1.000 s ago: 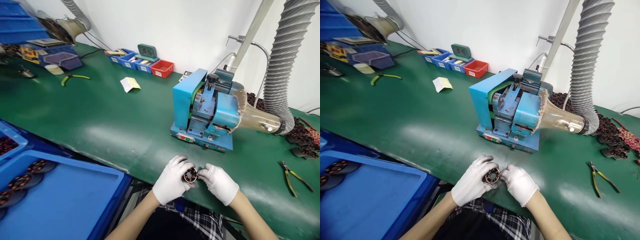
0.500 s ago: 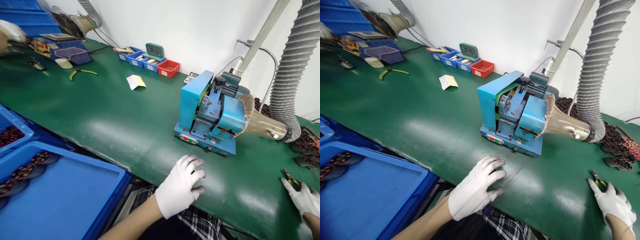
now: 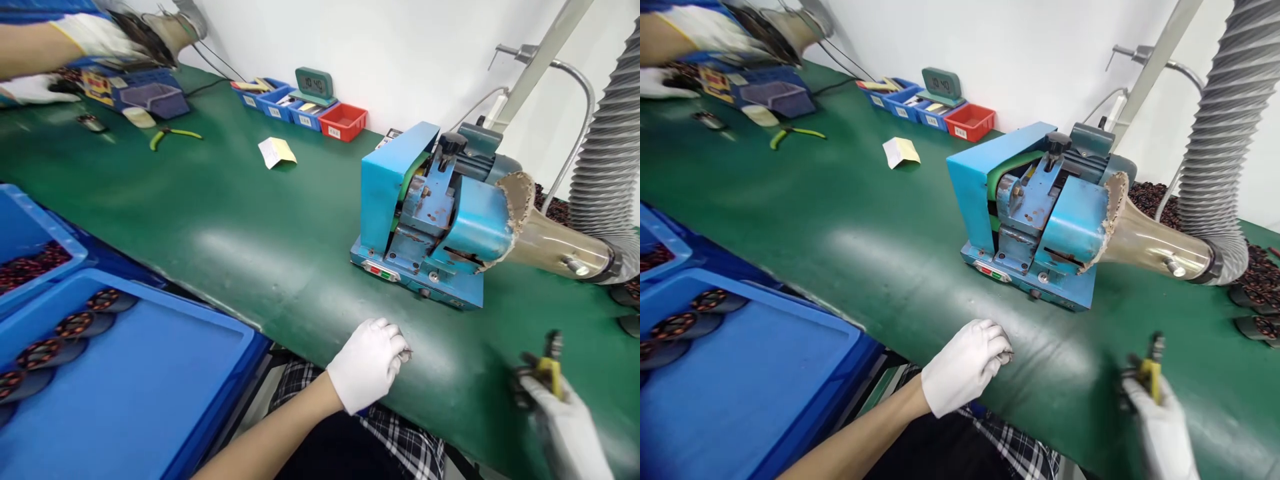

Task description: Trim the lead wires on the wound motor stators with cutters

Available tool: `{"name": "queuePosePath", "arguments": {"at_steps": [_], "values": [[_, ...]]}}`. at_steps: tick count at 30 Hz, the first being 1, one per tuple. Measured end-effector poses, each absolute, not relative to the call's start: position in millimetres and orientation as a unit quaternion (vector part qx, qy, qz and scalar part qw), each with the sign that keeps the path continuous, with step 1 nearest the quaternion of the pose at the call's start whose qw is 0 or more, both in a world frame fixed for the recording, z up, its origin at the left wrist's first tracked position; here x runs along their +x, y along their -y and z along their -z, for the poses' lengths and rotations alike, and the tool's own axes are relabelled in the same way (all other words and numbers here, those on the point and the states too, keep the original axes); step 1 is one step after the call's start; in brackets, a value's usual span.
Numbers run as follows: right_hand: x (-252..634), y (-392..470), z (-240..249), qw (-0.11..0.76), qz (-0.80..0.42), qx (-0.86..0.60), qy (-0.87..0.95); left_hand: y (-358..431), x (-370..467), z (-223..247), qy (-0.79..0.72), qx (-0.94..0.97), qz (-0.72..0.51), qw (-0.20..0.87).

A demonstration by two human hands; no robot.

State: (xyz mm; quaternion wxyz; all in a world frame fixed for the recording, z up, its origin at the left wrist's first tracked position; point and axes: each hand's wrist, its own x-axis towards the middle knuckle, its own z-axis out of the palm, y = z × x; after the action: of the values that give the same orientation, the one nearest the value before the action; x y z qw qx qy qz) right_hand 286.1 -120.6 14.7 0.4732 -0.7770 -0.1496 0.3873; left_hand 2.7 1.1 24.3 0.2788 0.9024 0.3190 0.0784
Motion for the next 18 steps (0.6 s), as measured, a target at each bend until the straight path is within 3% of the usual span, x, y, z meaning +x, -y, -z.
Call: {"name": "queuePosePath", "arguments": {"at_steps": [2,7,11,18], "values": [[226.1,117.9,-17.5,0.459,-0.555,-0.680,0.135,-2.1,3.0,-24.3,-0.312,0.905,-0.071,0.281],[156.1,120.7,-24.3,0.386,-0.668,-0.623,0.126,-4.7,3.1,-23.9,-0.308,0.908,-0.048,0.278],[153.6,124.1,-25.7,0.361,-0.676,-0.627,0.141,-5.3,2.6,-22.9,-0.304,0.910,-0.045,0.279],[138.1,127.2,-1.7,0.402,-0.576,-0.701,0.123,-5.7,2.0,-23.5,-0.308,0.908,-0.050,0.279]]}}
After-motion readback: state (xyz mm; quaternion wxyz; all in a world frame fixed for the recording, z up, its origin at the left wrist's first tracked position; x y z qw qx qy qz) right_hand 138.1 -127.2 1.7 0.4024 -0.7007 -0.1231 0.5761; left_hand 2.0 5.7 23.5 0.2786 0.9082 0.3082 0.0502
